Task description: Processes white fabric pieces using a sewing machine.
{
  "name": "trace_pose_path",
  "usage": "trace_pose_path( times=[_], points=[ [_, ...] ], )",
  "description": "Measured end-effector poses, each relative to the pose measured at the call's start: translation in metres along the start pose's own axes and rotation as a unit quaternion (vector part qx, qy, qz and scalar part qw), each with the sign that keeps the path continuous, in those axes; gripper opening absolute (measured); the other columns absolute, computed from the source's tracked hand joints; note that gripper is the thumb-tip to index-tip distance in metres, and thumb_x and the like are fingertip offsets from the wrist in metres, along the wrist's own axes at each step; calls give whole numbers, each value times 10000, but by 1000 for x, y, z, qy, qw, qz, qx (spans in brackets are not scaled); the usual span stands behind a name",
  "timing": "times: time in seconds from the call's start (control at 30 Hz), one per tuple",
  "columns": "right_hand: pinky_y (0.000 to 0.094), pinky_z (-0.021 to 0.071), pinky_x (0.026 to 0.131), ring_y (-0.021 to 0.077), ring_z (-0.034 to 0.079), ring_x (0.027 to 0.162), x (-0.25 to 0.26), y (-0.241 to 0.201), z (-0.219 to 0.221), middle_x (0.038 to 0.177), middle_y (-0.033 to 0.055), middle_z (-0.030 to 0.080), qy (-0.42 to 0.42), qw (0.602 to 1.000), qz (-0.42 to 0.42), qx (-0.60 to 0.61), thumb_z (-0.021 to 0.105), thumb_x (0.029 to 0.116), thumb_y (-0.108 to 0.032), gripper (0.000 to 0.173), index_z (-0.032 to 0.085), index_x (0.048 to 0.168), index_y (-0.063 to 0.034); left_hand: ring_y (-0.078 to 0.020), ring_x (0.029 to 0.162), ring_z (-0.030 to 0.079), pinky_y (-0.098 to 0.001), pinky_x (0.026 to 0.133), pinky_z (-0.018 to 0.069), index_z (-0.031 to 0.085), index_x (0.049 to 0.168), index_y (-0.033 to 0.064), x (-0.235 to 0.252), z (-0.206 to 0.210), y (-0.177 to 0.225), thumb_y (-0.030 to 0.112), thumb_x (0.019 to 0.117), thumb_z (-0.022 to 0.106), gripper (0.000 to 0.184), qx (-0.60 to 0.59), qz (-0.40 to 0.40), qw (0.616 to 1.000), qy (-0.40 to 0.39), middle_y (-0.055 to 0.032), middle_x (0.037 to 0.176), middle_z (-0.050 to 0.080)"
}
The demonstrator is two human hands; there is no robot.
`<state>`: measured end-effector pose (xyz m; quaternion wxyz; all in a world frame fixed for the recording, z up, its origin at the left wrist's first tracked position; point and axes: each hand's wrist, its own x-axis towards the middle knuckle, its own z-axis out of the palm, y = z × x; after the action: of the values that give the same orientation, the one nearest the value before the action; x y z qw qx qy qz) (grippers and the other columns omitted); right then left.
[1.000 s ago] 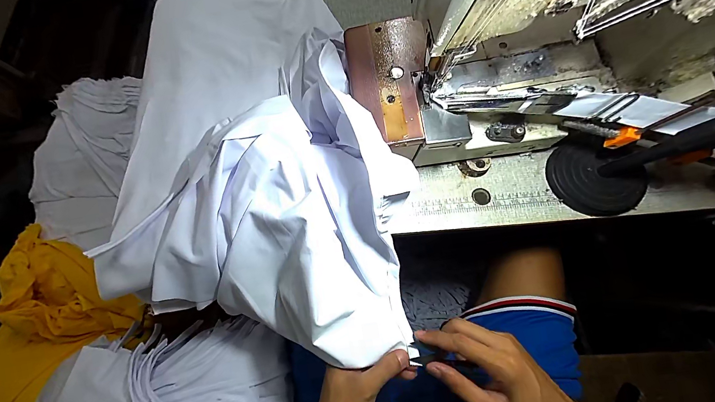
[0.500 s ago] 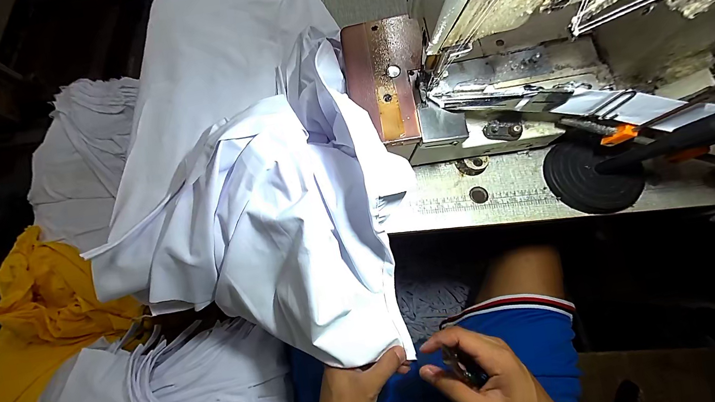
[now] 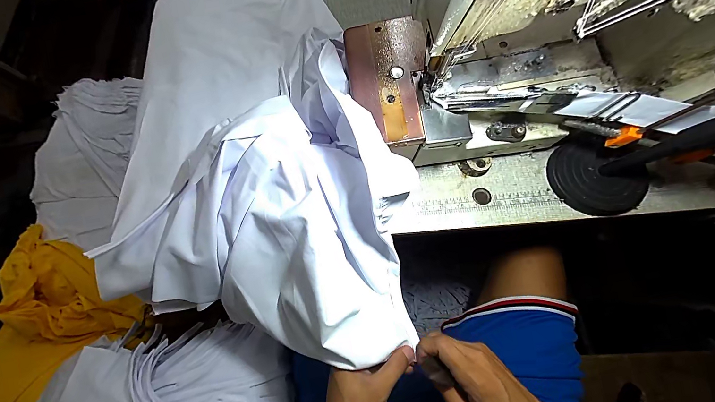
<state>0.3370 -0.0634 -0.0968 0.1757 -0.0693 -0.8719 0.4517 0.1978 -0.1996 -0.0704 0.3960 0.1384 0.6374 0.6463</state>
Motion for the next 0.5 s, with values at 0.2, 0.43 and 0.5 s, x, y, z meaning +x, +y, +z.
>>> trace_pose_path(
  times=[0.2,0.43,0.5],
  points=[
    [393,508,571,230,642,714,-20,-30,0,840,104,629,-142,984,-6,104,483,1004,-158,173,621,1036,-59,-229,777,765,-359,786,656,709,1013,-45,4,-3,-6,10,866,781,172,16,13,1000,14,-129,859,768],
    [320,541,578,154,645,736,-11,-17,-21,923,58,673,-1,991,73,-111,611,1011,-449,462,636,1307,-95,-251,778,758,-382,777,651,665,1062,-71,2,-4,-4,-60,865,740,211,-96,-33,995,27,-172,900,756],
    [281,518,569,130,629,744,-8,-10,-21,927,47,651,35,988,57,-137,560,1038,-423,408,651,1301,-125,-249,774,756,-384,767,650,663,1067,-62,1,-4,-4,-53,868,741,214,-127,-45,991,19,-175,908,753]
  ],
)
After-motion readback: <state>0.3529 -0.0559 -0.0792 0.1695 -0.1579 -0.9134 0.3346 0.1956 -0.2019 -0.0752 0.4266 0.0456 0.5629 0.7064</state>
